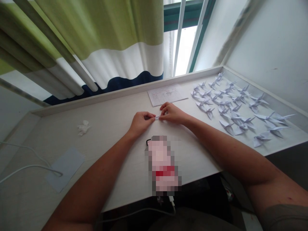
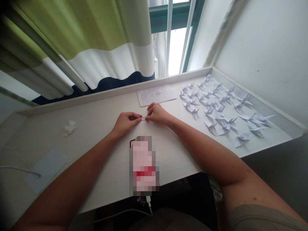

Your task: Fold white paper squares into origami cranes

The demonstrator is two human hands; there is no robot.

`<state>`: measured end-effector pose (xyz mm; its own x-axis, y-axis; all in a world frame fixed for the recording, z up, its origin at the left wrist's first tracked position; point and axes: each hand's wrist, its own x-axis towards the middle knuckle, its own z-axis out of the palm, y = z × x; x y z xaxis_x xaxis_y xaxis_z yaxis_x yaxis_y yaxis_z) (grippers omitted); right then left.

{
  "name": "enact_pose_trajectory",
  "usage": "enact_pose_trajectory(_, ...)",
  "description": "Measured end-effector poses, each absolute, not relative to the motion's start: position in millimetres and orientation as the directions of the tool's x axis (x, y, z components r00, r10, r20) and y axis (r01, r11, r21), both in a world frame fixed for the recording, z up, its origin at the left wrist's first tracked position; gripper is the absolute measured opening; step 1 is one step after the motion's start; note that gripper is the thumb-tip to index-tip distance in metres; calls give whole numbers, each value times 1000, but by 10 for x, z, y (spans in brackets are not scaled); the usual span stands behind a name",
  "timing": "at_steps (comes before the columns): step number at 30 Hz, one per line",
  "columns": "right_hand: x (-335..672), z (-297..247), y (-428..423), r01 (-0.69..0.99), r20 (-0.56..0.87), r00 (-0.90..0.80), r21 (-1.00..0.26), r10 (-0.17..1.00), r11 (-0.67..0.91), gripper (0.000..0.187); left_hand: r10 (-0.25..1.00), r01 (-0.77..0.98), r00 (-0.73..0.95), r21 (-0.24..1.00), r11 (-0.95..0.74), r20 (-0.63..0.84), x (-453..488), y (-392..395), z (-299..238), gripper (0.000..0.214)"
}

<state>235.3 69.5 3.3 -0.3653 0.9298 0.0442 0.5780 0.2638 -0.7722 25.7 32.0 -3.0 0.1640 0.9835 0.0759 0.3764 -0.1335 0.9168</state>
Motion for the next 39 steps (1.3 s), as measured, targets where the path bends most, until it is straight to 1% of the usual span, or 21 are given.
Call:
enact_pose_trajectory(4,2412,63,689,538,20,-353,-814,936,220,12,983,373,168,918,-133,74,258,318,-20,9)
enact_pose_trajectory(7,2441,72,689,488,-16,-335,-858,942,159,9,983,376,167,917,-135,77,259,317,-20,8)
enact_pose_trajectory(9,2437,59,693,485,-26,-318,-863,948,139,11,983,381,166,914,-140,81,258,317,-25,8)
enact_pose_trajectory(15,2406,-59,731,524,99,-348,-804,932,281,11,982,381,171,913,-144,84,254,320,-36,8)
enact_pose_trajectory(20,2413,-104,746,551,152,-388,-753,909,361,12,983,378,169,915,-138,78,259,317,-34,8)
enact_pose_trajectory(27,2361,-69,701,600,135,-349,-728,927,332,9,982,384,169,912,-145,85,258,313,-36,7)
enact_pose_trajectory(31,2323,-82,684,628,142,-324,-707,935,325,17,978,380,183,910,-164,100,253,314,-44,9)
enact_pose_trajectory(34,2292,-75,667,660,146,-308,-679,940,322,20,975,404,181,894,-194,130,252,322,-56,9)
enact_pose_trajectory(39,2263,-56,630,687,139,-309,-652,941,321,10,967,457,191,857,-239,168,247,328,-79,7)
